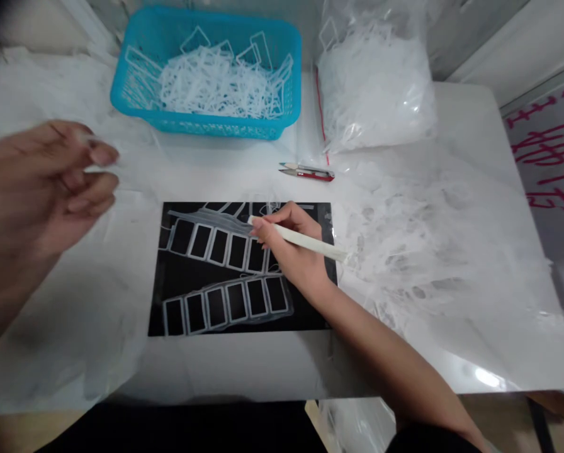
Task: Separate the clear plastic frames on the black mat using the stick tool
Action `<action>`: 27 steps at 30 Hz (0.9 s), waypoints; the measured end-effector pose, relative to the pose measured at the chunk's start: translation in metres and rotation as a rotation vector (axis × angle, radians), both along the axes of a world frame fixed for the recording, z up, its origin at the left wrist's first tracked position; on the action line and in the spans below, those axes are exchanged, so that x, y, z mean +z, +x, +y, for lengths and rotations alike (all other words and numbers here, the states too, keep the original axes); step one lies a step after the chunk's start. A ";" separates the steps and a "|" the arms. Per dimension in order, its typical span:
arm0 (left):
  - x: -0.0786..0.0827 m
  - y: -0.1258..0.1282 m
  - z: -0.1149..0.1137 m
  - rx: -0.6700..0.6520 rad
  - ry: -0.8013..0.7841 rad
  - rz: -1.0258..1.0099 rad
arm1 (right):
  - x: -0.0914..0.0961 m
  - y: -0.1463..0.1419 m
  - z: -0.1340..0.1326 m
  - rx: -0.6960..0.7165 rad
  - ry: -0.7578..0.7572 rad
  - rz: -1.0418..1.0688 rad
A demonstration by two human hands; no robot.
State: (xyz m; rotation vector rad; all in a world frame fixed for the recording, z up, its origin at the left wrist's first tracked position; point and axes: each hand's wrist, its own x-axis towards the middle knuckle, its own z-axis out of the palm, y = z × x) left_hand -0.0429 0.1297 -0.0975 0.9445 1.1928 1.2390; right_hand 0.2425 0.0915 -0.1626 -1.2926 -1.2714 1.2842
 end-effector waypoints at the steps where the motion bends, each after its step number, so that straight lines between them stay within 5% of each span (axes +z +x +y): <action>1: -0.006 0.005 -0.011 -0.019 0.011 0.023 | 0.003 -0.004 -0.006 0.042 -0.012 -0.001; 4: -0.029 0.014 -0.037 -0.146 0.144 0.243 | 0.009 -0.019 -0.028 0.181 -0.060 -0.039; 10: -0.066 0.018 -0.064 -0.420 0.733 1.130 | -0.001 -0.038 -0.053 0.259 -0.021 -0.218; 16: -0.074 0.025 -0.066 -0.477 0.914 1.292 | -0.002 -0.041 -0.055 0.239 0.110 -0.344; 27: -0.065 0.028 -0.066 -0.473 1.172 1.544 | -0.001 -0.045 -0.055 0.255 0.117 -0.363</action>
